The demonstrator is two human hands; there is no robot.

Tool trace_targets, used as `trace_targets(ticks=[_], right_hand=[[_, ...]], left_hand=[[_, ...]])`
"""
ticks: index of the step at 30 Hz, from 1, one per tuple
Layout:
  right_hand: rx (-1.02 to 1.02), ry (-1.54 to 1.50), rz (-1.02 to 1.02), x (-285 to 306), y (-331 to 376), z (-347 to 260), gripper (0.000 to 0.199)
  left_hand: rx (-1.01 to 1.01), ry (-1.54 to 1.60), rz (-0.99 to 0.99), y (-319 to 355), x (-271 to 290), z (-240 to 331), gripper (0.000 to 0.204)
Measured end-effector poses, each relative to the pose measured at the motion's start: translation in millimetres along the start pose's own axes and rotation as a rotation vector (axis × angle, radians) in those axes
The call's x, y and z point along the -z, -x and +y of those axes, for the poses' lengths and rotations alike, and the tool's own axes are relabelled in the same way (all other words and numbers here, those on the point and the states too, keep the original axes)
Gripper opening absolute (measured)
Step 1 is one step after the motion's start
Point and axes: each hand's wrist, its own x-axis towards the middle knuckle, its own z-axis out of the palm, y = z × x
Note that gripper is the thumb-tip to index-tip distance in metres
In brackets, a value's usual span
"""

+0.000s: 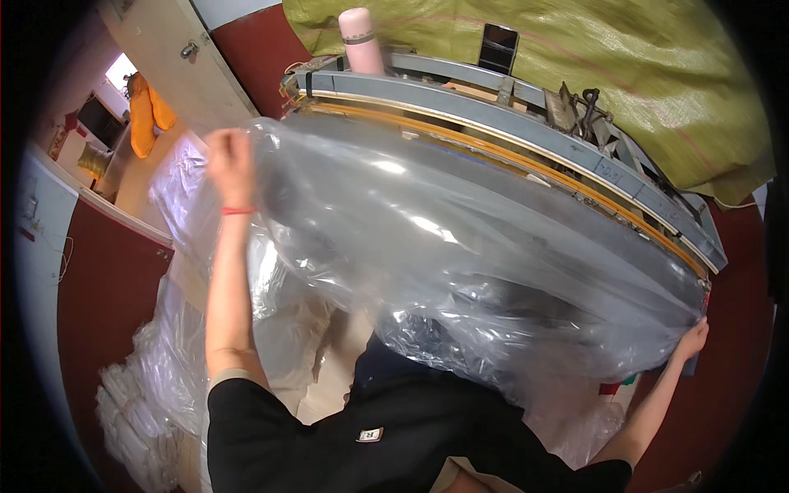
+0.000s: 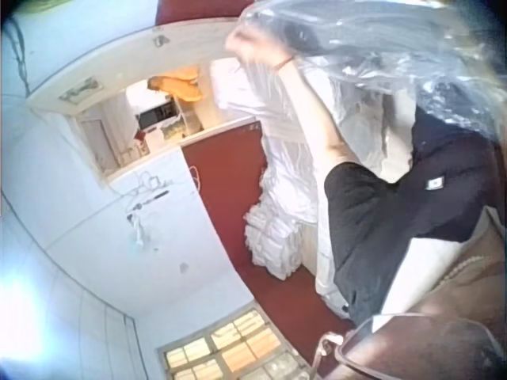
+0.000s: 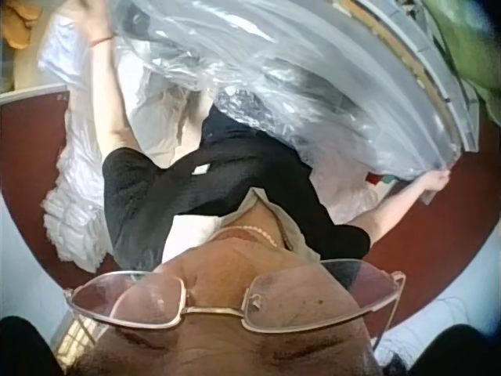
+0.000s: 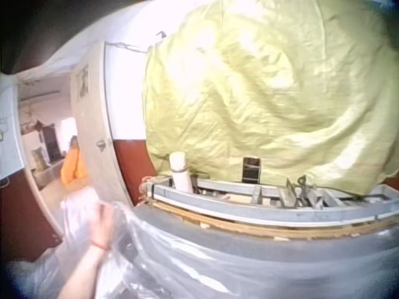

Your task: Operating a plastic sealing machine to create or seal large plastic bags/covers.

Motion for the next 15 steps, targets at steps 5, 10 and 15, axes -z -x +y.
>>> trace_targets(ticks=[5, 10, 15], right_hand=[[-0.042, 0.528, -0.179, -6.6, -8.2, 28.6, 0.044], [-0.059, 0.639, -0.205, -5.4, -20.9, 45.9, 0.04], [-0.109, 0.686, -0.31, -19.7, -36.9, 61.2, 0.045]], left_hand=[[-0.088, -0.213, -0.462, 34.8, -95.6, -65.2, 0.061], [-0.04, -0.367, -0.704, 9.8, -114.4, -89.0, 0.067], [0.023, -0.458, -0.761, -10.5, -115.2, -90.9, 0.066]])
